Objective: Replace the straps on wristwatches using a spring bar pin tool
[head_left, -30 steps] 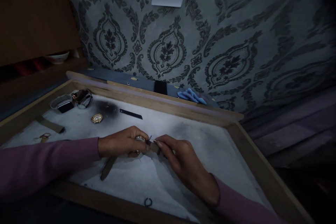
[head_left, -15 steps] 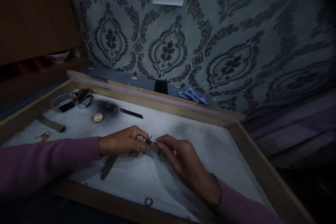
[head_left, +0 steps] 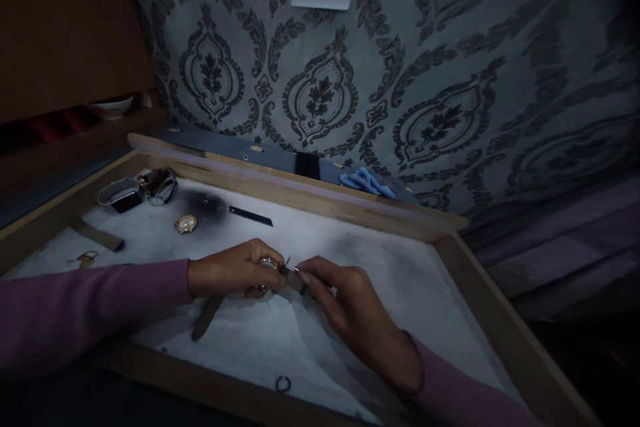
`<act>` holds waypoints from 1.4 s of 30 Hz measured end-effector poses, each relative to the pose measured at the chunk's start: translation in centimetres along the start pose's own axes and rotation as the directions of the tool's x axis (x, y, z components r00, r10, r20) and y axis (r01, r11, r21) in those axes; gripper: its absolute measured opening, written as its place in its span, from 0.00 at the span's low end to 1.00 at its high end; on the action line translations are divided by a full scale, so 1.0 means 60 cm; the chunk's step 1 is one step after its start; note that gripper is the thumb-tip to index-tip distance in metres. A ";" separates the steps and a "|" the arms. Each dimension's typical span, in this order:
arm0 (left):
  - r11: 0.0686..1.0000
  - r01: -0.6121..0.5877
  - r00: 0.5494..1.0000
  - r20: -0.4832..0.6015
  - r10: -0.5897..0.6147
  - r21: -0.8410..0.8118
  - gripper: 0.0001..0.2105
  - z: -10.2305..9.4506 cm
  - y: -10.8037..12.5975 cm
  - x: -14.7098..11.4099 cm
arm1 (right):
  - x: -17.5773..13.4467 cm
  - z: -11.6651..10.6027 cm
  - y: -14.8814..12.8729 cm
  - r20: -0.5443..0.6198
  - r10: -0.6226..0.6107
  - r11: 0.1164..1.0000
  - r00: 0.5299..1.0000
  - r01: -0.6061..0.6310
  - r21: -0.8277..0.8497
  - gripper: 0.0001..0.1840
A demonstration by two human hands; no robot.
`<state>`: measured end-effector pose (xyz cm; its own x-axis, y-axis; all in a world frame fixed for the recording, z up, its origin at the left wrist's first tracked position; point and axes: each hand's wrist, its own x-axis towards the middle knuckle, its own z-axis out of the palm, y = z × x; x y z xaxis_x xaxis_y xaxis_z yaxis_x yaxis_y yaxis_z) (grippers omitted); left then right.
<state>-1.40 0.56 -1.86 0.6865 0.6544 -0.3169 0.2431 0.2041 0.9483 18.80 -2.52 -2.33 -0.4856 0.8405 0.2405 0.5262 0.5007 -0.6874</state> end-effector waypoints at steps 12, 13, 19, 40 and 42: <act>1.000 0.005 1.000 0.013 -0.005 -0.006 0.07 -0.002 -0.002 0.001 | 0.002 -0.001 -0.002 0.000 -0.002 1.000 1.000 0.002 0.012 0.13; 1.000 0.009 1.000 0.013 -0.009 -0.001 0.07 -0.002 -0.002 0.001 | 0.002 -0.001 -0.002 0.004 0.000 1.000 1.000 0.000 0.014 0.14; 1.000 0.008 1.000 0.008 -0.008 0.000 0.07 -0.001 0.000 0.000 | 0.003 -0.003 -0.005 0.009 0.001 1.000 1.000 -0.002 0.030 0.14; 0.998 -0.007 1.000 0.028 0.009 -0.065 0.06 0.001 0.004 0.000 | 0.005 -0.002 -0.006 0.051 0.042 0.986 0.998 -0.050 0.160 0.11; 0.997 -0.014 0.999 0.029 0.016 -0.077 0.06 0.000 0.003 0.001 | 0.004 -0.001 -0.005 0.046 0.046 0.984 0.998 -0.053 0.168 0.11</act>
<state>-1.32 0.60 -1.71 0.7102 0.6360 -0.3018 0.1802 0.2502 0.9513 18.57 -2.49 -2.03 -0.4927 0.8521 0.1765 0.4263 0.4132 -0.8047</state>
